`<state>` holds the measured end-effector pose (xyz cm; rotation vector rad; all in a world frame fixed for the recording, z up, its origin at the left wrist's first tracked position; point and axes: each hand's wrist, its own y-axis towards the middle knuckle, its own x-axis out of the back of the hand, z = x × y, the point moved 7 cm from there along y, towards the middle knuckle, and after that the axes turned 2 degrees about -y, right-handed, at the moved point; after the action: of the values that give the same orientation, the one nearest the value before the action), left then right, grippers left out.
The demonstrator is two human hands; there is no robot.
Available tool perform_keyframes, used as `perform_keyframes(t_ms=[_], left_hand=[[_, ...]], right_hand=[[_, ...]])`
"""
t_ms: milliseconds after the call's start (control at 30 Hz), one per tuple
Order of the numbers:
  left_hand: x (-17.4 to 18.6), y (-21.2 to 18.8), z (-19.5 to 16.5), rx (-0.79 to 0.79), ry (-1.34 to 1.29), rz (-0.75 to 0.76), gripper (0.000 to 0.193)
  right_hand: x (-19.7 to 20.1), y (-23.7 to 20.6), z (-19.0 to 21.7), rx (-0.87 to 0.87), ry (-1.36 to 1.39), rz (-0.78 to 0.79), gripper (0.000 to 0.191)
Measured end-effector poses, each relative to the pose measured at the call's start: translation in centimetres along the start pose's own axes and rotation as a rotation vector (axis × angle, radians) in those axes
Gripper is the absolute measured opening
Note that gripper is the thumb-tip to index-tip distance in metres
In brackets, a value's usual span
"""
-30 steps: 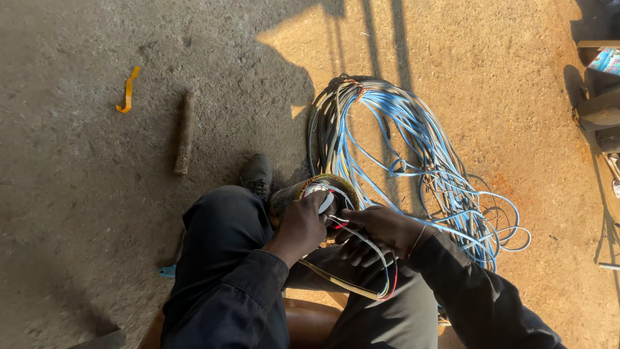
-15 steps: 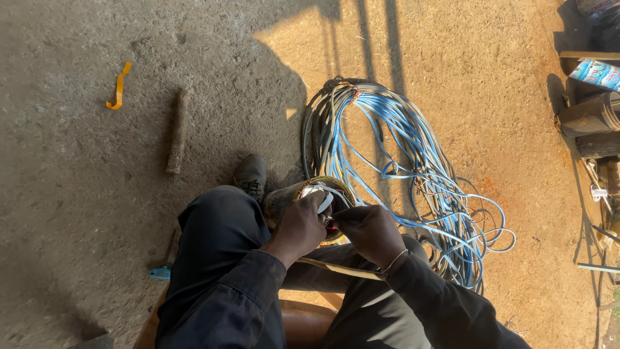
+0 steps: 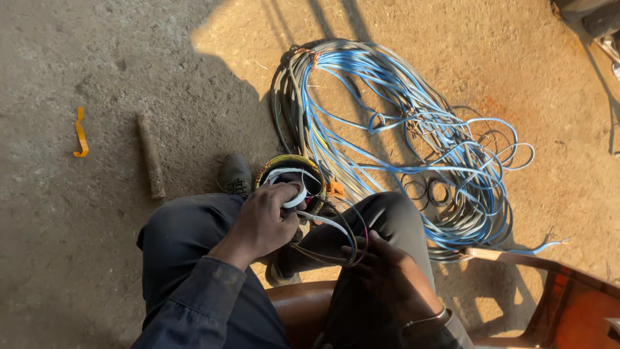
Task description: The person sits on a chair and wraps electrical tape around wire connections, working over their lap. They pull tape from the roll, wind it around the joined wires, and press the tape down, with a bucket of wires beside them and coiled cables on the ground.
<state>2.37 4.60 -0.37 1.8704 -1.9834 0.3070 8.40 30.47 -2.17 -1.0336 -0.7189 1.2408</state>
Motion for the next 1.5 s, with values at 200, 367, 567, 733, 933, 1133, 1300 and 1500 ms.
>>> perform_keyframes(t_ms=[200, 367, 567, 733, 933, 1133, 1300, 1500], left_hand=[[-0.3, -0.3, -3.7, -0.244, 0.039, 0.244, 0.024], [-1.6, -2.4, -1.6, 0.205, 0.012, 0.645, 0.020], [2.0, -0.3, -3.2, -0.115, -0.032, -0.120, 0.027], [-0.9, 0.9, -2.8, -0.232, 0.057, 0.115, 0.032], [-0.6, 0.7, -2.5, -0.232, 0.070, -0.005, 0.034], [-0.7, 0.6, -2.6, -0.265, 0.017, -0.006, 0.028], [-1.0, 0.7, -2.0, -0.254, -0.004, -0.047, 0.026], [-0.2, 1.2, -0.9, -0.193, -0.043, -0.113, 0.026]], right_hand=[[-1.6, 2.7, -3.1, 0.439, 0.312, 0.108, 0.030], [-1.8, 4.5, -1.5, 0.479, 0.505, 0.061, 0.028], [-4.5, 6.3, 0.7, 0.613, 0.344, 0.071, 0.029], [-6.0, 6.4, 3.1, 0.811, 0.210, 0.108, 0.030], [-8.0, -1.2, 4.3, 1.464, -0.585, -0.259, 0.058], [-9.1, -2.2, 4.6, 1.556, -0.637, -0.278, 0.043], [-11.1, -2.4, 4.8, 1.351, -0.641, 0.014, 0.055], [-8.5, -0.5, 2.1, 0.418, -0.983, -0.188, 0.084]])
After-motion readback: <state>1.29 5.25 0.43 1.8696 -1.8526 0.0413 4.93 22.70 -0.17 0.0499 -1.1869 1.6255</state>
